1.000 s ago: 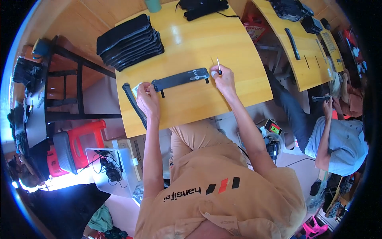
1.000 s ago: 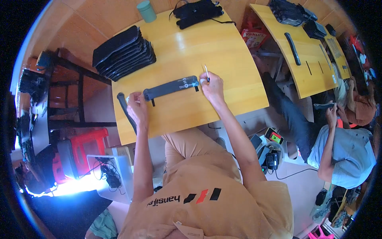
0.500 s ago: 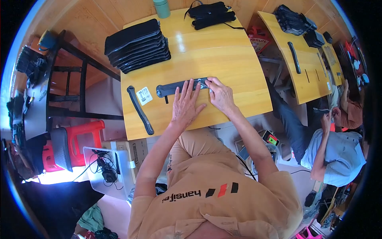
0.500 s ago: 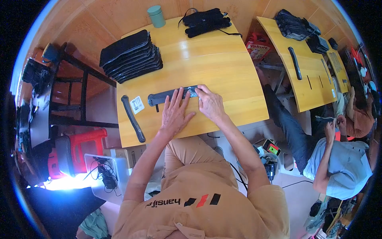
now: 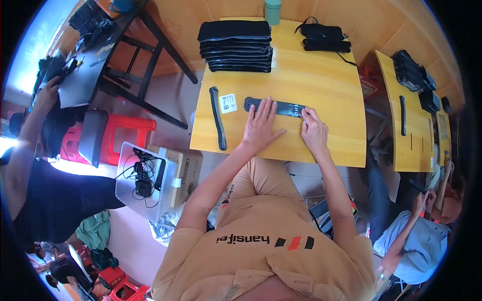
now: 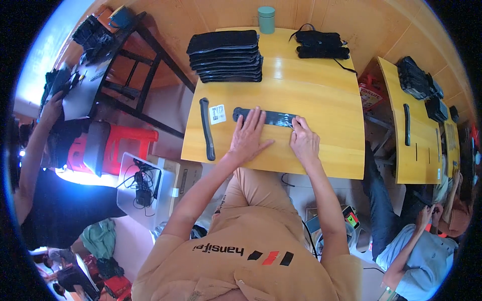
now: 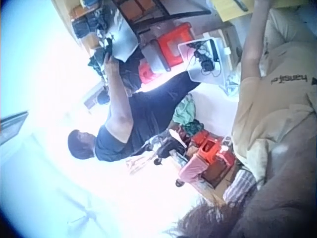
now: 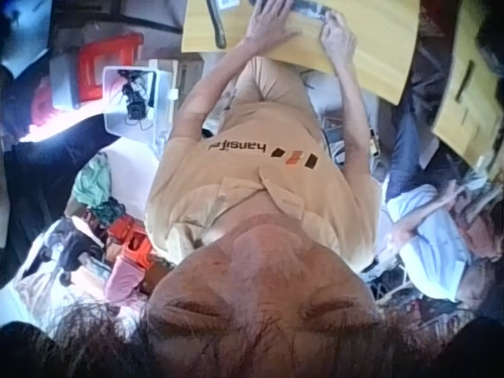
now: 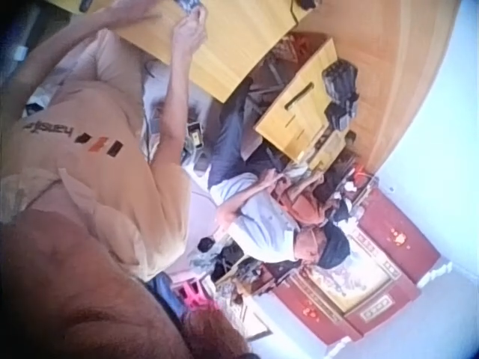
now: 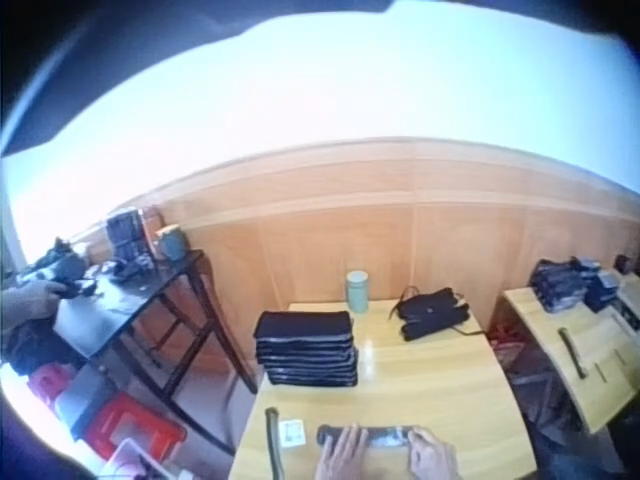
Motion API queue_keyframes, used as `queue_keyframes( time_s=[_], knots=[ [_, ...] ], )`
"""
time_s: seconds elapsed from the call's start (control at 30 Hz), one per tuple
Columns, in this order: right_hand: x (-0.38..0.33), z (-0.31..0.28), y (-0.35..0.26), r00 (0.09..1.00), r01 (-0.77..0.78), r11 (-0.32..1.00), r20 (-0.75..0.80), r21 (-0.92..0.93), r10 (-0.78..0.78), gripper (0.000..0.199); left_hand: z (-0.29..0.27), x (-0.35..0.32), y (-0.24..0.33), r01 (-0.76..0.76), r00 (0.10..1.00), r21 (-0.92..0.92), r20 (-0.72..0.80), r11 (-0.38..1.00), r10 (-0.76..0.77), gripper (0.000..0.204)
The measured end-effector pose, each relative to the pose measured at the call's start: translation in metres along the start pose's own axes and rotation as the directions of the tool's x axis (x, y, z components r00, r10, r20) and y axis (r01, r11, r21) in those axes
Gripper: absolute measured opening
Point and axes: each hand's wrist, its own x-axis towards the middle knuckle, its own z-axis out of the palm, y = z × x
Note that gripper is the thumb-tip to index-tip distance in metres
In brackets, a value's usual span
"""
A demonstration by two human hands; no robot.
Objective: Inserting and adjusting straps into textile or bag components at a workbench using a small pick tool.
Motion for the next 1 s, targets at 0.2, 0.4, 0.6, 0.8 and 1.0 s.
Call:
queue_keyframes(
  time_s=[0.2,0.4,0.6,0.8,1.0],
  knots=[
    [0.002,-0.001,-0.001,1.0,-0.007,1.0,0.002,0.02,0.007,0.027,-0.007,-0.01,-0.015,0.166,0.986,0.073,-0.02,0.983,-0.165,0.083],
    [0.001,-0.009,-0.001,0.999,-0.02,0.996,0.042,0.09,0.016,0.027,-0.055,-0.035,-0.039,0.382,0.892,0.052,-0.28,0.923,-0.354,0.073],
    [0.001,-0.03,-0.016,0.987,-0.132,0.977,-0.067,0.17,0.145,0.027,-0.072,-0.083,-0.062,0.722,0.691,-0.059,0.03,0.689,-0.722,0.053],
    [-0.021,-0.041,-0.052,0.993,-0.104,0.875,0.007,0.473,0.114,0.017,-0.041,-0.094,-0.086,0.683,0.68,-0.41,0.054,0.605,-0.731,0.027],
    [-0.029,-0.051,-0.127,0.94,-0.162,0.713,0.326,0.682,-0.098,0.029,-0.093,-0.087,-0.001,0.32,0.644,-0.894,0.448,-0.314,-0.62,0.015]
  ],
)
